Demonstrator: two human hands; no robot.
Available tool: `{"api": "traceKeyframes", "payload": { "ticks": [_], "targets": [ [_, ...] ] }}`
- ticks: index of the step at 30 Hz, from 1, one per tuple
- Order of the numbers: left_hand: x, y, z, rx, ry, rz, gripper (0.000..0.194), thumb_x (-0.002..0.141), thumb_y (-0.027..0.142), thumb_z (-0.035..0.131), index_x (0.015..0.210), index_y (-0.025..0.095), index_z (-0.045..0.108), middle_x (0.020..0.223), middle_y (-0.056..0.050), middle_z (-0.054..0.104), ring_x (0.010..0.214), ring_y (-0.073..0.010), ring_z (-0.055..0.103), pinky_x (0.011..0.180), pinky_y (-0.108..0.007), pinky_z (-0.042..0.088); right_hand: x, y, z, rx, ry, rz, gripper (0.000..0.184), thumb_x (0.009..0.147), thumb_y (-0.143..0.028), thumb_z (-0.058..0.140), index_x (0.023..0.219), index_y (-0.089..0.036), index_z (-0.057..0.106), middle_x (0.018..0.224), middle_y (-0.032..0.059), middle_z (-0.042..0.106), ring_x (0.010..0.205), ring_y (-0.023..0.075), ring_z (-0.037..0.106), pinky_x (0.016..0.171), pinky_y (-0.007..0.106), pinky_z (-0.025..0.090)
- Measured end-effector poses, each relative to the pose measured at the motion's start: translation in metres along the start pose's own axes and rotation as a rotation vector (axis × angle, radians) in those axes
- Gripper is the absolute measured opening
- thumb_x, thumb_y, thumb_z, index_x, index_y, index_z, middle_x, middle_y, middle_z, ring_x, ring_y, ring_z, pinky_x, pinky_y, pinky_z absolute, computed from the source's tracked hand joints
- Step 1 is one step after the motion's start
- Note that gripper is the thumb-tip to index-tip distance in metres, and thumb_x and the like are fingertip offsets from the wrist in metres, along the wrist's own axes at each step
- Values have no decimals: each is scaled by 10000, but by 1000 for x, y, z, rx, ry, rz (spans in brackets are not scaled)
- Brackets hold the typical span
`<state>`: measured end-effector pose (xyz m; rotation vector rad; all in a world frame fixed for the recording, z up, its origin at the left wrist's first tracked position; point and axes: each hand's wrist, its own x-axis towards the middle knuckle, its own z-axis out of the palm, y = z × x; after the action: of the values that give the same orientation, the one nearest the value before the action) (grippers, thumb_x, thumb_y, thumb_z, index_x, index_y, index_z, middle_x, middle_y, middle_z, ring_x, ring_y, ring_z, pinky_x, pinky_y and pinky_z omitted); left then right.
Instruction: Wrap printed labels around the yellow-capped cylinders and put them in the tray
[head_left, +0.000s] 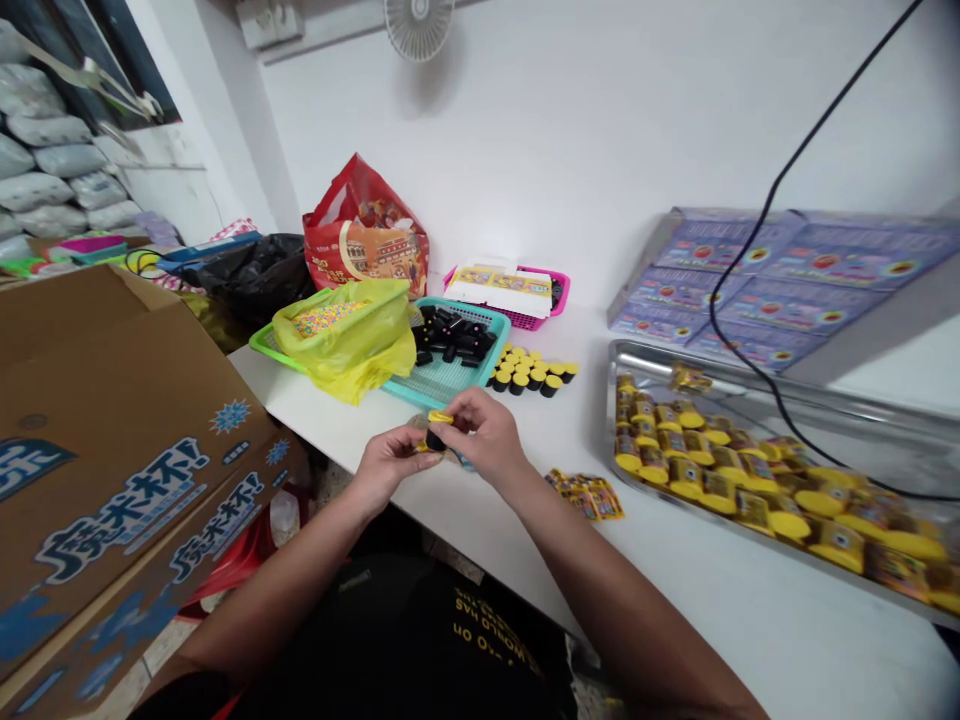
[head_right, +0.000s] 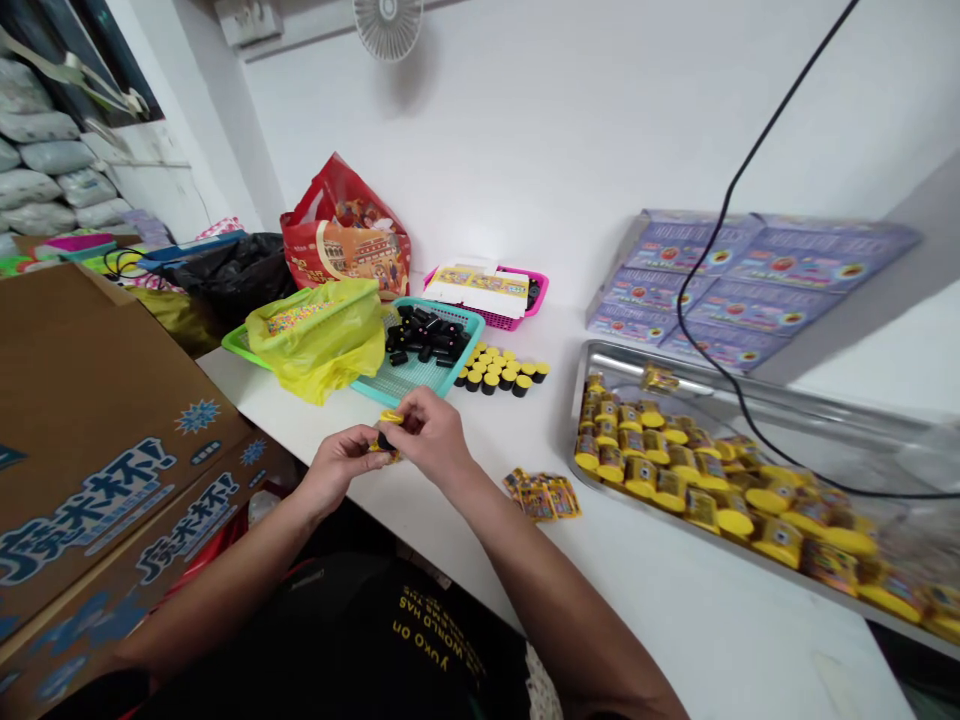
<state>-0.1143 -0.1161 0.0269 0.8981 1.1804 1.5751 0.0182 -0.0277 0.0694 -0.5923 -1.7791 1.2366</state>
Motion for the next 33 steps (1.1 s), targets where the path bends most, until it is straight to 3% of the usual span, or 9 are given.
{"api": "traceKeyframes", "payload": {
  "ticks": [6, 13, 20, 26, 33],
  "targets": [
    [1, 0, -3, -4, 14, 27, 327, 560, 327, 861, 758, 129, 691, 676, -1, 660, 606, -106, 549, 646, -251, 415, 2, 2, 1, 34, -19, 17, 255, 672, -338, 712, 701, -216, 490, 544, -73, 495, 457, 77, 423, 444, 217, 345],
    [4, -4, -3, -99, -43, 43, 312, 619, 358, 831, 754, 123, 677, 644, -10, 640, 591, -104, 530, 615, -243, 390, -3, 8, 6, -46, 16, -163, 223, 676, -286, 703, 745, -227, 499, 637, -40, 573, 500, 100, 516, 507, 256, 443],
    [4, -9, -6, -263, -94, -135, 329, 633, 351, 827, 817, 110, 701, 787, -84, 704, 703, -178, 649, 730, -308, 456, -2, 8, 10, 110, 3, 107, 258, 685, -333, 704, 713, -228, 470, 533, -73, 509, 458, 105, 495, 455, 238, 389],
    [4, -12, -9, -385, -141, -269, 397, 618, 345, 838, 909, 103, 719, 813, -86, 693, 655, -146, 629, 673, -282, 468, -2, 8, 10, 43, 35, 46, 248, 658, -290, 722, 678, -217, 486, 542, -76, 488, 464, 84, 443, 459, 225, 357],
    [5, -12, -11, -388, -179, -269, 398, 643, 389, 821, 890, 96, 713, 819, -103, 696, 679, -156, 646, 655, -264, 487, -4, 10, 13, 213, 102, 152, 297, 655, -333, 760, 690, -220, 487, 571, -68, 524, 474, 99, 492, 454, 235, 390]
  ]
}}
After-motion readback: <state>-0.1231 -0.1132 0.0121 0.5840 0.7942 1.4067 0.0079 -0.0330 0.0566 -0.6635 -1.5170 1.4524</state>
